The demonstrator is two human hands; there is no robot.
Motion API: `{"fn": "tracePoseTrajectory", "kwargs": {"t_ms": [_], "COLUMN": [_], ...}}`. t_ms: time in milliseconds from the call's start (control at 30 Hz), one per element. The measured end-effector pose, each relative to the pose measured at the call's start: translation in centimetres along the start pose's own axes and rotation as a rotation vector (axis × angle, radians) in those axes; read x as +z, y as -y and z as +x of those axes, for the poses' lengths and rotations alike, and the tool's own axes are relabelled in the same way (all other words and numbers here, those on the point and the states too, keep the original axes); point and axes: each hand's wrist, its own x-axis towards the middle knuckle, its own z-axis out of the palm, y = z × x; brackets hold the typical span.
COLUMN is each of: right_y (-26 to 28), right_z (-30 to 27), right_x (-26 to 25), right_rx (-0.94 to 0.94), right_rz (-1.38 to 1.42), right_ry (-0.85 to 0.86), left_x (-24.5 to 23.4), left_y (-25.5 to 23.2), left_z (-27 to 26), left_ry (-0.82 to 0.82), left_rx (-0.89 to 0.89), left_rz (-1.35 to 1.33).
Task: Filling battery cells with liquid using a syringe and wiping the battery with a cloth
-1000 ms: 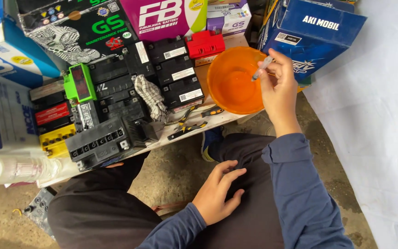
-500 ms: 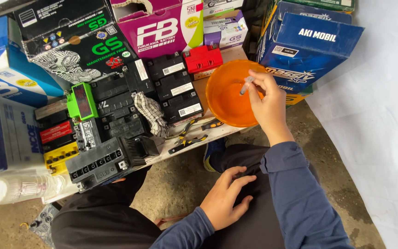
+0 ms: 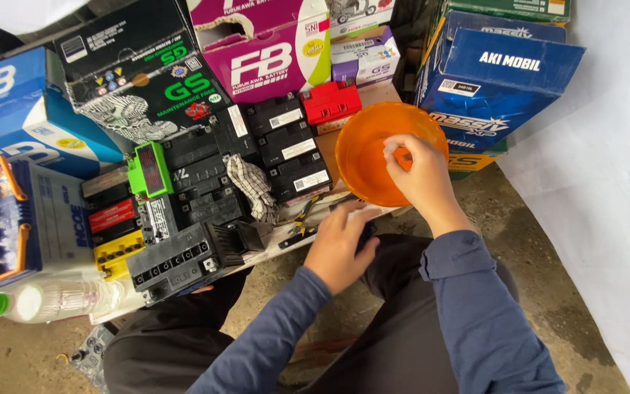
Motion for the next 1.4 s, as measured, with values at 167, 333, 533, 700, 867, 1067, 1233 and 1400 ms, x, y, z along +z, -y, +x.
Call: {"fn": "tracePoseTrajectory", "kwargs": {"t_ms": [167,333,533,700,867,1067,1233,1400], "right_y": [-0.2,0.8,1.0,0.7,-0.5,-0.4,-0.8,-0.6], "right_z": [0.1,0.0,0.3,0.7,0.4,-0.1,0.0,0.2], "right_x": [0.0,0.2,0.9,1.8,2.8,2.5,2.6,2.4], "right_rx": [0.037,0.089,0.134,0.195,0.151,0.068,0.088,0.086], "right_rz": [-0.077,-0.060,-0.080,-0.067,-0.080,-0.088,-0.076,-0.094], "right_ry": [0.046,0.076,0.177,0.272,0.279,0.246,0.232,0.265], "left_x": [-2.5,-1.9,-0.5,-0.2,0.8,1.0,0.0,-0.3], "left_y": [0.7,2.4,3.8,3.8,5.0,5.4,4.8,4.5], "left_z": [4.5,6.4,8.8,10.4,10.4,10.3,10.4,10.5], "left_ry": [0.076,0.082,0.033,0.002,0.009,0.019,0.064,0.116], "left_rx": [-0.146,-0.203,-0.249,-0.285,-0.284,-0.207,-0.224,-0.243], "left_rz": [-0.020,0.039,0.051,0.085,0.107,0.204,0.138,0.047]}}
